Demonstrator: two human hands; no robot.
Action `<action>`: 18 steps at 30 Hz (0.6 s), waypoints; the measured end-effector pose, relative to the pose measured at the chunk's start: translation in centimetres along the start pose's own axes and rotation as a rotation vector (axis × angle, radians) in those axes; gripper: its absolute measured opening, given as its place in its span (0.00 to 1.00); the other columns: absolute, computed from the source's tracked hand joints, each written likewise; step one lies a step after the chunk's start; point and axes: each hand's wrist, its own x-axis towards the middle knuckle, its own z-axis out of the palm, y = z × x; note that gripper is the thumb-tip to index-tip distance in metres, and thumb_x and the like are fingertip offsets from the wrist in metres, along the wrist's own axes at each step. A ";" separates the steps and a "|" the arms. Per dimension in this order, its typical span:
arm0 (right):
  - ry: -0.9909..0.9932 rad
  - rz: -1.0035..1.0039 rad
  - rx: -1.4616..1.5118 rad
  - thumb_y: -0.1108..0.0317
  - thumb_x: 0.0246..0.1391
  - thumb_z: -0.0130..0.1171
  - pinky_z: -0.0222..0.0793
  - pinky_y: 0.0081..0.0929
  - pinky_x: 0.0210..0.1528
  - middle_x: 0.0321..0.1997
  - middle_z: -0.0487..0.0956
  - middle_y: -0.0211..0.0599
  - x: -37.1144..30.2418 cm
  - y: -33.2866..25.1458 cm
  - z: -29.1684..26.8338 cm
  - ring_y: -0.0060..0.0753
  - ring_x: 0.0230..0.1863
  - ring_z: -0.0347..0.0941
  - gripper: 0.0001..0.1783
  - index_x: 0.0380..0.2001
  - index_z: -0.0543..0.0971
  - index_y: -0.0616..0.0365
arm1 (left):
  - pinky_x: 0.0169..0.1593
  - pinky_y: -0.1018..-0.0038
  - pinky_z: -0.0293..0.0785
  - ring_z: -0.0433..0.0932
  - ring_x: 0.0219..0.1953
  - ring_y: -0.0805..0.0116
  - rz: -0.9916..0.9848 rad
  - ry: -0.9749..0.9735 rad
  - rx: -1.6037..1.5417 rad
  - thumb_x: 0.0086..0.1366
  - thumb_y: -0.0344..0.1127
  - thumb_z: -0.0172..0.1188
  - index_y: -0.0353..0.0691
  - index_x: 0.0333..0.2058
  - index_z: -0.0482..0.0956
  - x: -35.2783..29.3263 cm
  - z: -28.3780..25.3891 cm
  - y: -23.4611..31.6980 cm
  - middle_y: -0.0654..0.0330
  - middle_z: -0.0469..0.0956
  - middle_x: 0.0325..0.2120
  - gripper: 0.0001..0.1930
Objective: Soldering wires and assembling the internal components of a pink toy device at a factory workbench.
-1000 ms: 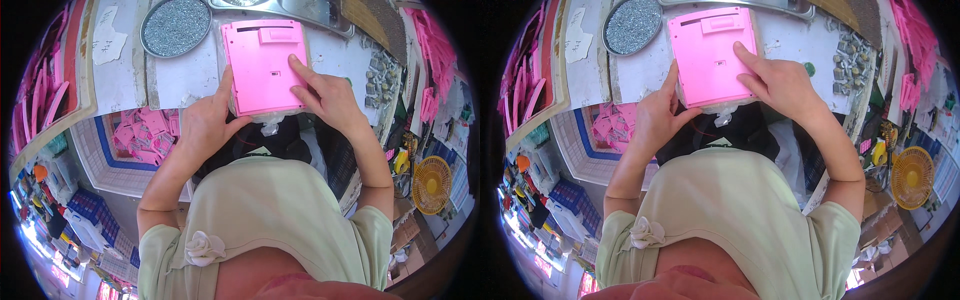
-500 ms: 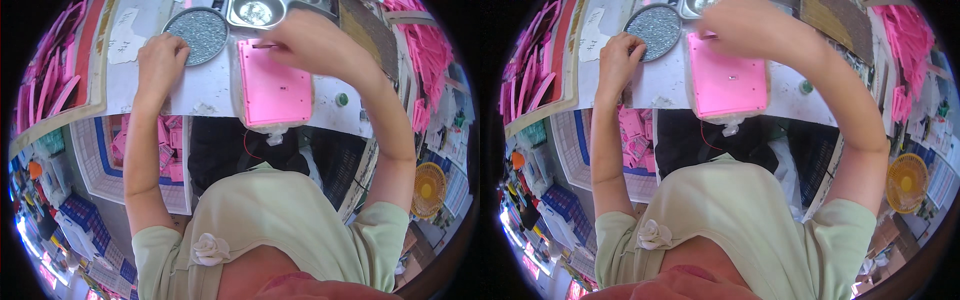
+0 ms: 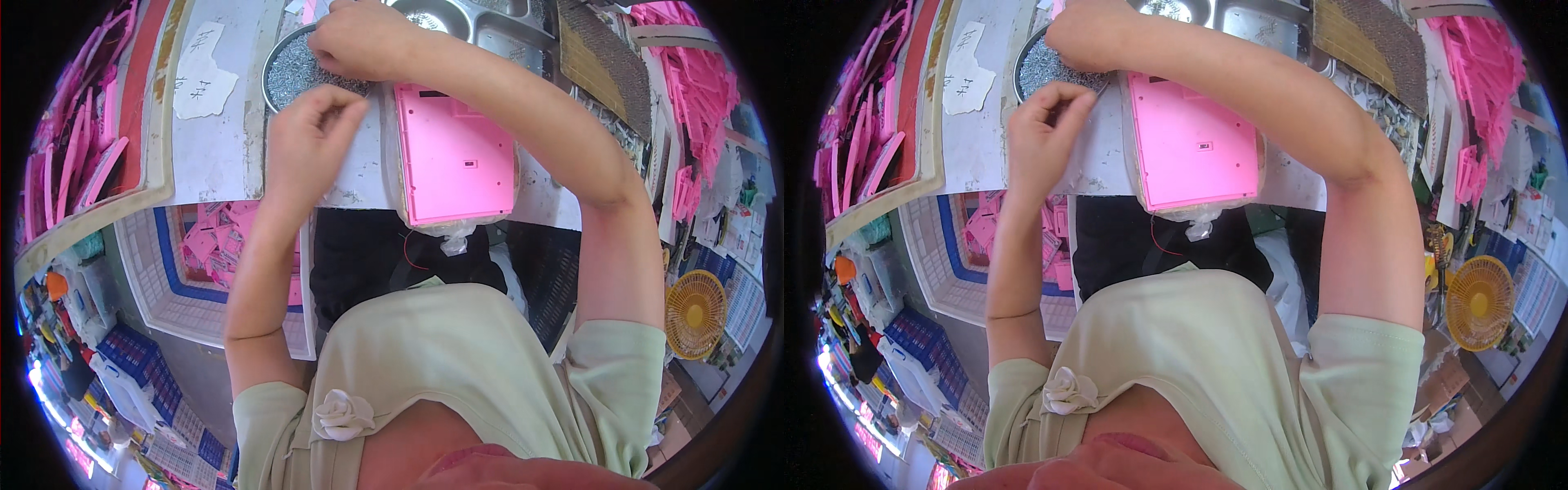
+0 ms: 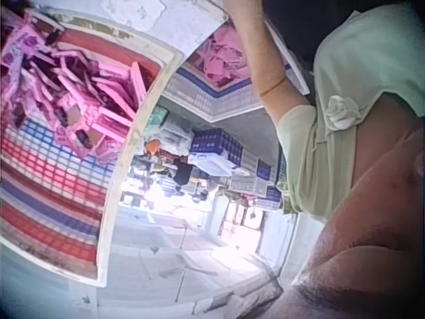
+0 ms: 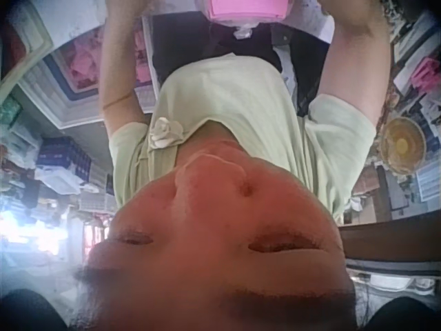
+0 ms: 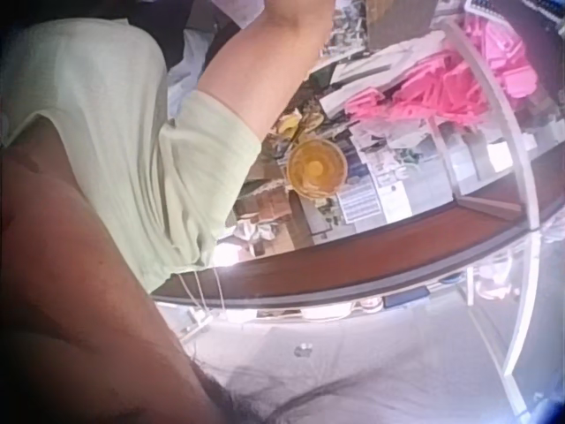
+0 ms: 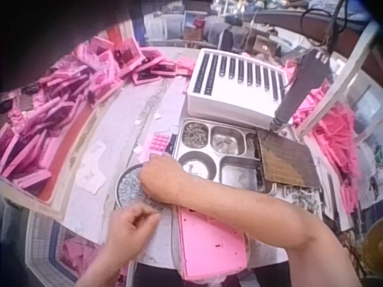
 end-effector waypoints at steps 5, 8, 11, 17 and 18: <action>0.239 0.015 0.312 0.66 0.55 0.59 0.76 0.46 0.44 0.33 0.84 0.52 -2.5 2.1 -1.9 0.54 0.38 0.81 0.11 0.29 0.84 0.63 | 0.33 0.69 0.71 0.75 0.27 0.64 0.069 -0.050 0.005 0.65 0.33 0.66 0.35 0.32 0.78 0.6 2.9 1.2 0.56 0.76 0.25 0.08; 0.309 0.093 0.542 0.66 0.56 0.61 0.76 0.46 0.43 0.32 0.83 0.52 -5.4 2.7 -3.8 0.55 0.37 0.80 0.11 0.32 0.83 0.65 | 0.34 0.64 0.73 0.77 0.29 0.57 0.160 -0.090 0.143 0.65 0.35 0.65 0.36 0.31 0.77 1.1 3.5 1.6 0.54 0.76 0.26 0.09; 0.266 0.169 0.653 0.65 0.58 0.63 0.76 0.43 0.44 0.33 0.83 0.49 -8.2 3.3 -5.9 0.49 0.37 0.81 0.12 0.36 0.83 0.65 | 0.35 0.61 0.74 0.78 0.30 0.54 0.254 -0.077 0.272 0.65 0.35 0.65 0.37 0.31 0.76 1.0 4.1 1.3 0.54 0.75 0.26 0.09; 0.278 0.391 1.013 0.71 0.64 0.61 0.72 0.22 0.43 0.35 0.82 0.31 -17.9 3.6 -6.3 0.22 0.38 0.77 0.08 0.40 0.83 0.65 | 0.36 0.65 0.75 0.79 0.31 0.57 0.248 -0.128 0.375 0.64 0.35 0.68 0.36 0.34 0.78 0.7 3.4 3.2 0.55 0.77 0.27 0.10; 0.317 0.404 1.093 0.71 0.65 0.62 0.71 0.20 0.44 0.37 0.81 0.29 -19.2 2.8 -6.3 0.19 0.40 0.75 0.08 0.40 0.82 0.65 | 0.37 0.68 0.75 0.80 0.32 0.60 0.172 -0.144 0.259 0.64 0.35 0.68 0.35 0.35 0.79 0.6 3.2 4.5 0.56 0.78 0.28 0.10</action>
